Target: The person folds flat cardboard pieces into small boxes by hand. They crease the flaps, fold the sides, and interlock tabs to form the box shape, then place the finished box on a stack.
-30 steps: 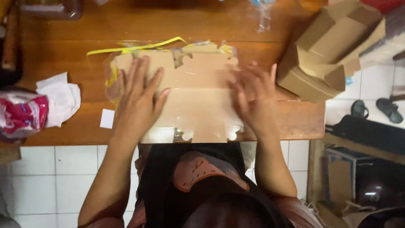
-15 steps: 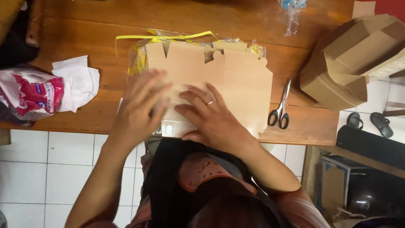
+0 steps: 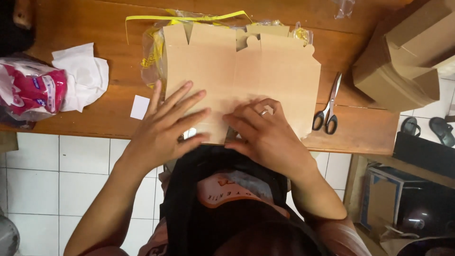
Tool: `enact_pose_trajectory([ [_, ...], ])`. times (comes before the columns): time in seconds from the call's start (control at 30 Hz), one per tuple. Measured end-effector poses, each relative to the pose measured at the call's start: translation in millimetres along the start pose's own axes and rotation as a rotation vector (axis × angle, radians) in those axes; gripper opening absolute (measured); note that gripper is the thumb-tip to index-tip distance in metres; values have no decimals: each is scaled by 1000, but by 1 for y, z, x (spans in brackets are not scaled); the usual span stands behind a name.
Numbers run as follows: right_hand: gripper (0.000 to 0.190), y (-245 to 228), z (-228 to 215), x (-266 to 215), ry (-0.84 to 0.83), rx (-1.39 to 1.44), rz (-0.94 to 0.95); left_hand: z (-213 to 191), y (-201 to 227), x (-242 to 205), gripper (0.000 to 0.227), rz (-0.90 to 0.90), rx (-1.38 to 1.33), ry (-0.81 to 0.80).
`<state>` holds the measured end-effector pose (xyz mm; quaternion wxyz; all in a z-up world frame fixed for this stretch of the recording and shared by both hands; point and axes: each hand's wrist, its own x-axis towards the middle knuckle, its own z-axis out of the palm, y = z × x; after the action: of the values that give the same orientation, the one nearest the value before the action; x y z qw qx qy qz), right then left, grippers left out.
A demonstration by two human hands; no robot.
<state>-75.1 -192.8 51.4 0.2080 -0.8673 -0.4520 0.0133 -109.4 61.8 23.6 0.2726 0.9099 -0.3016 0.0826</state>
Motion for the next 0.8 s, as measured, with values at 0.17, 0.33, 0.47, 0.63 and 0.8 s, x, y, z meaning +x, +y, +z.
enact_pose_trajectory([
  [0.17, 55, -5, 5, -2, -5, -11, -24, -13, 9, -2, 57, 29, 39, -32],
  [0.33, 46, -12, 4, 3, 10, -16, -16, -17, 11, -7, 42, -29, -73, 12],
  [0.47, 35, -15, 5, 5, 41, 25, -35, -12, 11, -9, 32, 34, -12, 98],
  [0.63, 7, -19, 11, 10, 86, -53, -34, -5, 19, -8, 18, 144, 54, 219],
  [0.8, 11, -20, 14, 13, 115, -111, -19, 0, 20, -13, 14, 160, 191, 226],
])
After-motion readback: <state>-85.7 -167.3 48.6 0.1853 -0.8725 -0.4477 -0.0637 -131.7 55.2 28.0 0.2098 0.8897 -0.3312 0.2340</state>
